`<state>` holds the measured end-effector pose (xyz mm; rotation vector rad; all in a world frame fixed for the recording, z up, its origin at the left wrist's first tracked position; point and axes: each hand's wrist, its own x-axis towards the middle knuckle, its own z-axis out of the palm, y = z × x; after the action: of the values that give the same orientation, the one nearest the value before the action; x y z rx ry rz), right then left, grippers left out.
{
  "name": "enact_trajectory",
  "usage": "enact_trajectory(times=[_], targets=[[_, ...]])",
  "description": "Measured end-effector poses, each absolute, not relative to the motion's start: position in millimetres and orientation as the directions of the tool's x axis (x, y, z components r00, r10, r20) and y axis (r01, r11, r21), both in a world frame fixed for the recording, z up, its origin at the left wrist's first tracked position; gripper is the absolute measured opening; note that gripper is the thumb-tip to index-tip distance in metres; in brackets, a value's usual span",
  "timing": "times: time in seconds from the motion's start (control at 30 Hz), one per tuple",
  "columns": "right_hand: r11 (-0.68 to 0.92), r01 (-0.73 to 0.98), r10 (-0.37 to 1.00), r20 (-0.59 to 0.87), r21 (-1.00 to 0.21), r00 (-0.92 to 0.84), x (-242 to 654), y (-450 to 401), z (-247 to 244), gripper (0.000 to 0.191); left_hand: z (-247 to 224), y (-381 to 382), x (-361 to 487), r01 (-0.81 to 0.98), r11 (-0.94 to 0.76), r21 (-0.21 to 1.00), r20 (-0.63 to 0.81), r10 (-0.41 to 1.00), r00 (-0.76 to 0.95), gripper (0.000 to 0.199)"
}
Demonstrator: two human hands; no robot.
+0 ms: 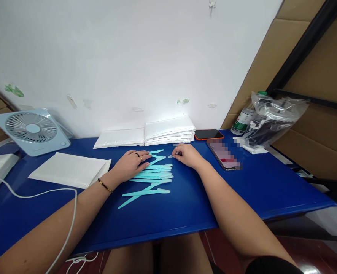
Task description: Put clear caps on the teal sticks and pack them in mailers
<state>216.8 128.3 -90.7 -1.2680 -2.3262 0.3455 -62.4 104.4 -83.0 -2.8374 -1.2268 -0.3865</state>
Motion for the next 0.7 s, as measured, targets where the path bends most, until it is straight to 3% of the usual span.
enact_trajectory(times=[0.6,0.7], targets=[[0.622,0.662,0.783,0.344,-0.418,-0.519,190,128,-95,0.015,-77,89,-49,0.699,-0.71,0.084,0.165,0.702,0.693,0.053],[0.569,0.722,0.814,0.393,-0.393,-0.428,204,134,-96,0.02,-77,90,-51,0.729,-0.681,0.072,0.221,0.723,0.654,0.053]])
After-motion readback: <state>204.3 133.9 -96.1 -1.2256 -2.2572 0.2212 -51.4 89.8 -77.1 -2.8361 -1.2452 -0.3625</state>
